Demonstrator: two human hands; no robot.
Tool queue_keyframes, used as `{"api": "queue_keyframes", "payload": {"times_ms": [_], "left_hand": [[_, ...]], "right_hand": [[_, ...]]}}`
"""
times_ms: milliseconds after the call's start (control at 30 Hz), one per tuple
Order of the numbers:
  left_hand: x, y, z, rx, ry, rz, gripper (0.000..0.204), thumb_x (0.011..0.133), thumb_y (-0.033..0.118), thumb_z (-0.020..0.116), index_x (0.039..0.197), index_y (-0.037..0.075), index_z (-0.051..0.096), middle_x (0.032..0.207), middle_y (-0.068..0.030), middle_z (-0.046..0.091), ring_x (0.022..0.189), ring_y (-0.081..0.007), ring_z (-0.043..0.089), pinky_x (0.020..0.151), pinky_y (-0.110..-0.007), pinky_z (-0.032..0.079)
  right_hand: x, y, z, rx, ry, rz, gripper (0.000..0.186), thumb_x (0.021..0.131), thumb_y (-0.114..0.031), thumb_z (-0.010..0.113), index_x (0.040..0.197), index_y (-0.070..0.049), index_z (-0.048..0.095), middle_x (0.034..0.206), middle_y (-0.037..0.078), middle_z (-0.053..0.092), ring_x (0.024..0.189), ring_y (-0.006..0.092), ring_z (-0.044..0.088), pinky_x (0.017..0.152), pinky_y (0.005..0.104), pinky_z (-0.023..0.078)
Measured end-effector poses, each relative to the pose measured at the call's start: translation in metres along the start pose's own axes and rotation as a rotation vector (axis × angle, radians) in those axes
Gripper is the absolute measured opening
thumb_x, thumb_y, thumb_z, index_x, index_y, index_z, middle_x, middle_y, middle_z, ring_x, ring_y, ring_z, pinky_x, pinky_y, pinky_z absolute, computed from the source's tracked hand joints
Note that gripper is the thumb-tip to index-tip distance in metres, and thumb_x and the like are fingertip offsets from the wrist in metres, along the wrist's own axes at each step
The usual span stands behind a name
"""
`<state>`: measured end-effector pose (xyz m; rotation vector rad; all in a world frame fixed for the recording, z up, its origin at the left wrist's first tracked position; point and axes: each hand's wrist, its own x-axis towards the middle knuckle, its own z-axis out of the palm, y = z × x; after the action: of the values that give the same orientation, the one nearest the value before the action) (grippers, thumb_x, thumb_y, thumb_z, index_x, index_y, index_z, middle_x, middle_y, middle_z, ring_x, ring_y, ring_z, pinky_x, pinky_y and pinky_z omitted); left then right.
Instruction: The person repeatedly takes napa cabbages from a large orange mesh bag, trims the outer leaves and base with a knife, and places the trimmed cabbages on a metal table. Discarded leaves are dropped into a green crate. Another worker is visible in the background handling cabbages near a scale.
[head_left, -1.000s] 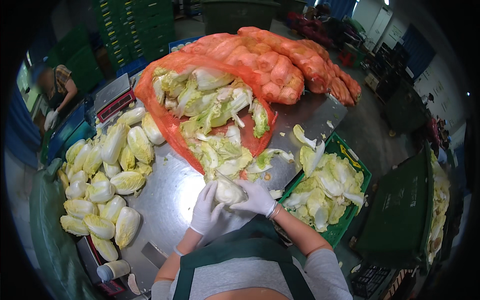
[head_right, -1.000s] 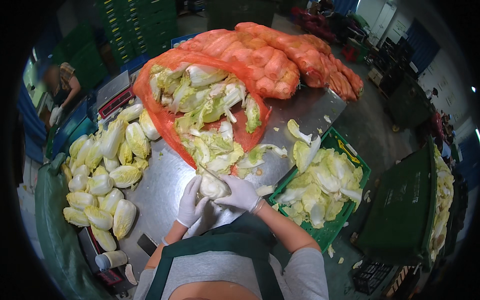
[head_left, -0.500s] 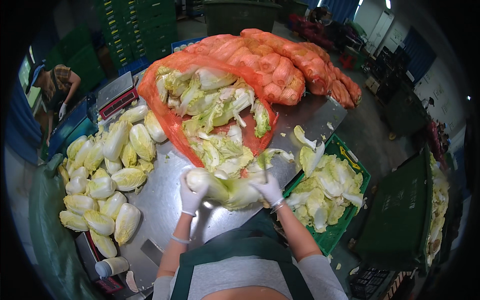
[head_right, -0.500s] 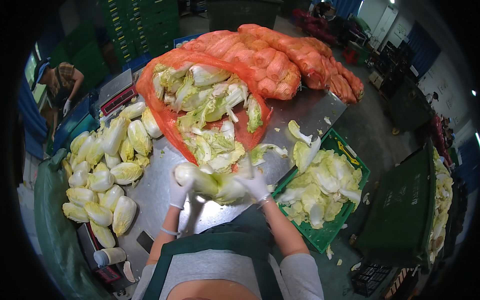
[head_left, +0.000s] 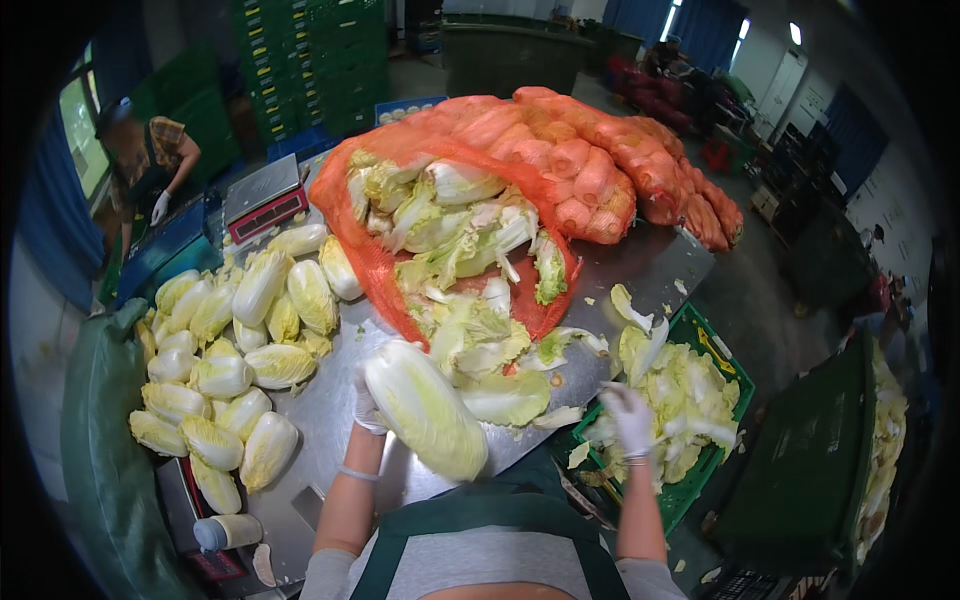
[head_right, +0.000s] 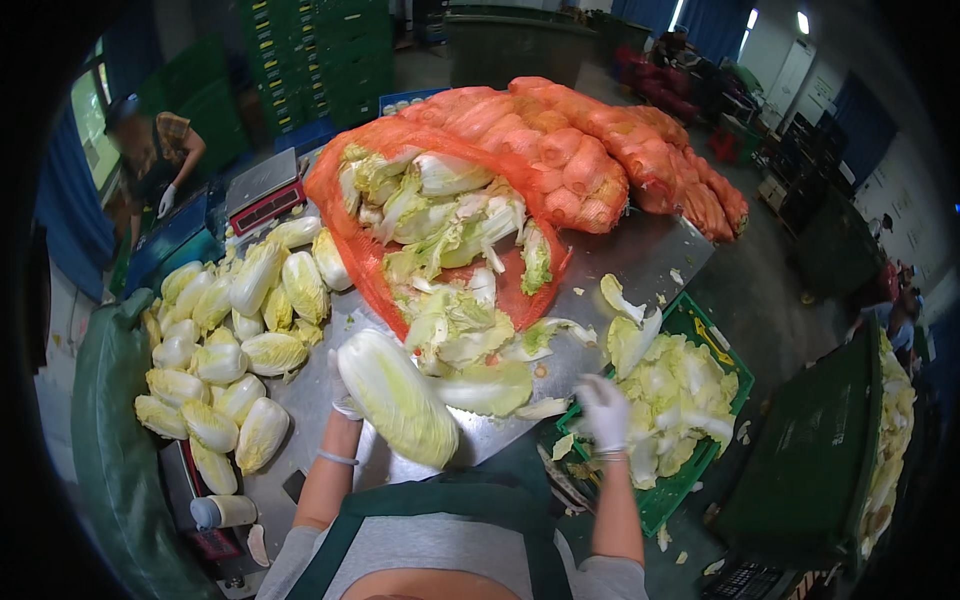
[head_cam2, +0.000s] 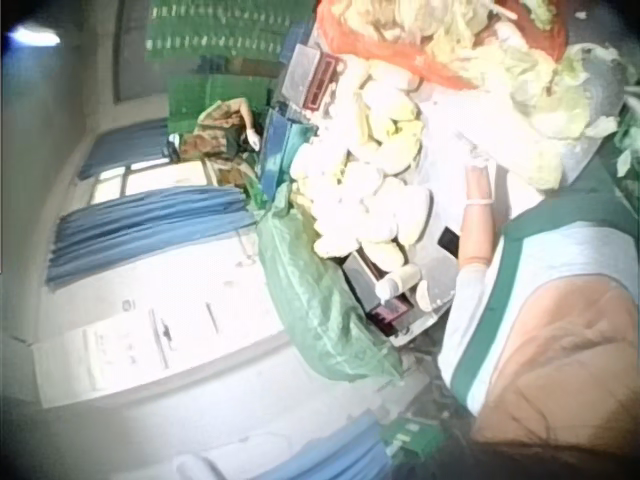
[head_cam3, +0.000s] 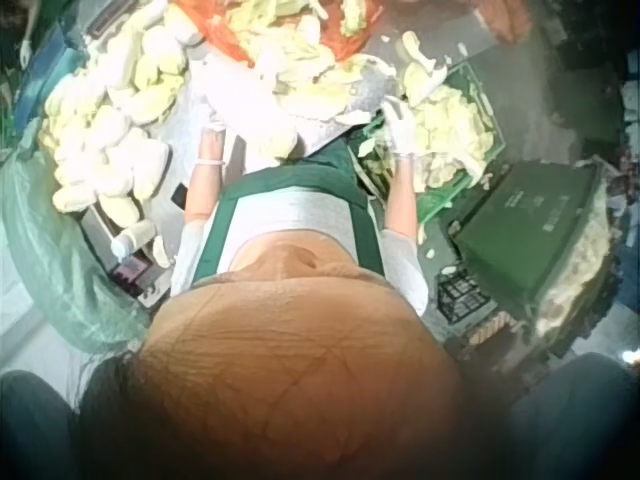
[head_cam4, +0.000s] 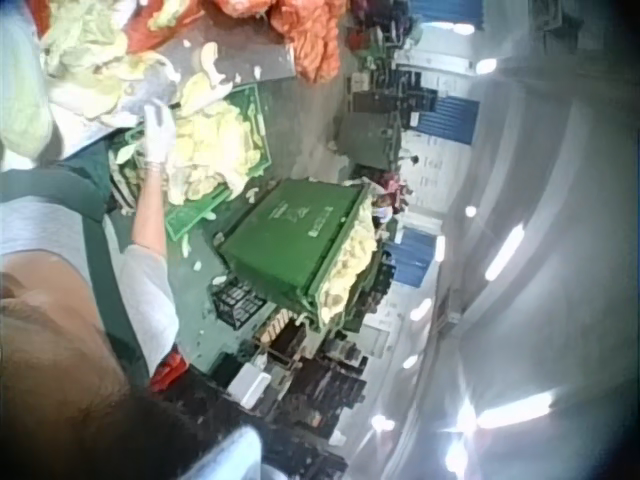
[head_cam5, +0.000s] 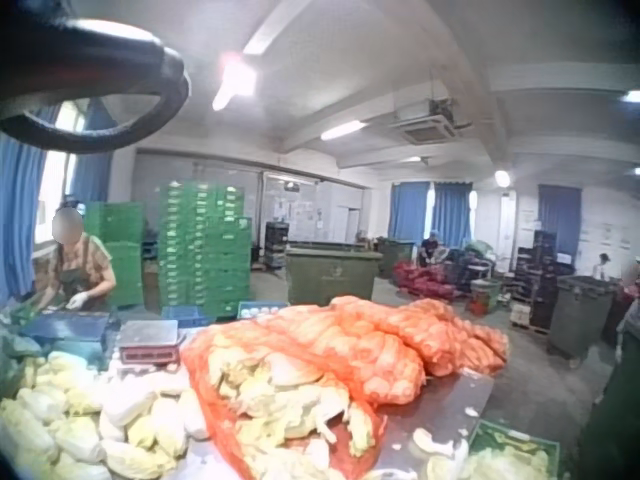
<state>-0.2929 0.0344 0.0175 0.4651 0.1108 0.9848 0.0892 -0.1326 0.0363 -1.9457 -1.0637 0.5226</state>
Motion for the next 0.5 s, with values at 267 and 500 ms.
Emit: {"api": "queue_keyframes", "payload": {"times_ms": [267, 500], "left_hand": [[-0.036, -0.047, 0.058, 0.419, 0.332, -0.307, 0.084, 0.075, 0.056, 0.061, 0.135, 0.005, 0.032, 0.130, -0.0121, 0.045, 0.115, -0.0239, 0.047, 0.097, -0.035, 0.039], [-0.049, -0.033, 0.102, 1.024, 0.273, -0.006, 0.085, 0.068, 0.012, 0.074, 0.138, 0.002, 0.026, 0.128, -0.0122, 0.045, 0.116, -0.0209, 0.046, 0.097, -0.033, 0.038]], "right_hand": [[-0.067, -0.084, 0.133, 0.460, -0.430, -0.373, 0.055, 0.078, -0.033, 0.069, 0.119, -0.001, 0.050, 0.088, 0.006, 0.061, 0.071, 0.0156, 0.057, 0.069, 0.0300, 0.049], [-0.062, -0.119, 0.104, 0.210, -0.402, -0.496, 0.052, 0.077, -0.027, 0.069, 0.116, 0.002, 0.050, 0.092, 0.018, 0.061, 0.081, 0.0272, 0.061, 0.073, 0.0342, 0.048]]}}
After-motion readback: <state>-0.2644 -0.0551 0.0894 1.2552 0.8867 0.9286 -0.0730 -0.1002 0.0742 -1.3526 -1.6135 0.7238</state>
